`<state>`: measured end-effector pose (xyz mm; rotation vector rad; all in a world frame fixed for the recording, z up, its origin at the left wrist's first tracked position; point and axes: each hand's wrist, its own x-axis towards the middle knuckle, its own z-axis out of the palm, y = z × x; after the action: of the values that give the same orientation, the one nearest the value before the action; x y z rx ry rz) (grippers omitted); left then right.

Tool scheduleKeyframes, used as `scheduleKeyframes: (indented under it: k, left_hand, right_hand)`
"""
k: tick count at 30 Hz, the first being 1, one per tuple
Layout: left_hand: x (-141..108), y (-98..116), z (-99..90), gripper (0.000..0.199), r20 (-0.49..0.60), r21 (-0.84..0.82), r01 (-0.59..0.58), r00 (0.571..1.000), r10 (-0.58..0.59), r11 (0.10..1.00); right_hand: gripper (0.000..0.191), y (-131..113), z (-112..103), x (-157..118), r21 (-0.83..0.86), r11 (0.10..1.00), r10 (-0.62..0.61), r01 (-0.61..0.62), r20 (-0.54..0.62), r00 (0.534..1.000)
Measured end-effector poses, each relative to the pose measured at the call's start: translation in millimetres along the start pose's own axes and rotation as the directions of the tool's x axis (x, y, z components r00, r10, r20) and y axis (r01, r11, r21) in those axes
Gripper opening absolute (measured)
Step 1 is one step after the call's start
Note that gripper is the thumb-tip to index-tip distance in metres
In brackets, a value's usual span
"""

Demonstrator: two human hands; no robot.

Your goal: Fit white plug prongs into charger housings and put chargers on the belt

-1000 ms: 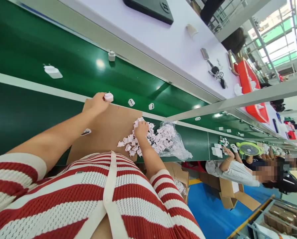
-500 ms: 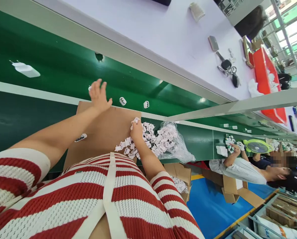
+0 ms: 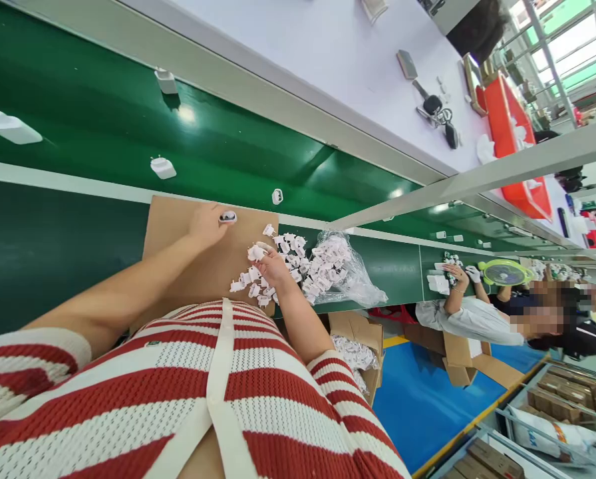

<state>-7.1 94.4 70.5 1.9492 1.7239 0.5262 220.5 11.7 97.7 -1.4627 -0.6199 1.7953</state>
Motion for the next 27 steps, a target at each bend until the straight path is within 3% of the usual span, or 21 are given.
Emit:
scheduleKeyframes:
  k: [4,8,10,13,16,19,23,27]
  left_hand:
    - [-80,5,17.3,0.028,-0.005,-0.084,-0.019,1.0,0.019,0.996]
    - [-125,2,36.8,0.03,0.003,-0.119,-0.002,1.0,0.003,0.993]
    - [-131,-3,43.2,0.034,-0.014,-0.138,-0.014,1.0,0.012,0.99]
    - [-131,-10,48.9,0.033,-0.024,-0.177,-0.054,0.998,0.051,0.983]
    - [-129,-14,52.6,0.032,-0.031,-0.193,-0.078,0.997,0.074,0.978]
    - [-129,-15,55.7,0.036,-0.056,-0.179,-0.097,0.995,0.088,0.979]
    - [-129,-16,58.9,0.037,-0.053,-0.169,-0.123,0.992,0.115,0.978]
    - [-128,-18,60.1,0.037,-0.049,-0.176,-0.136,0.99,0.13,0.975]
  right_hand:
    - [0.024,4,0,-15,0.096,0.992,0.075,-0.085,0.106,0.992]
    - [0.019,8,8,-16,0.1,0.989,0.1,-0.108,0.083,0.992]
    - [0.021,9,12,-15,0.075,0.992,0.091,-0.097,0.071,0.993]
    - [0.023,10,17,-13,-0.096,0.995,0.02,-0.015,0.055,0.998]
    - [0.026,13,19,-14,-0.279,0.959,-0.053,0.055,0.014,0.999]
    - [0.028,18,19,-15,-0.349,0.933,-0.094,0.085,-0.007,0.996]
    - [0.032,24,21,-14,-0.457,0.883,-0.123,0.108,-0.002,0.992]
    - [0.022,25,27,-16,-0.578,0.802,-0.148,0.152,0.054,0.987]
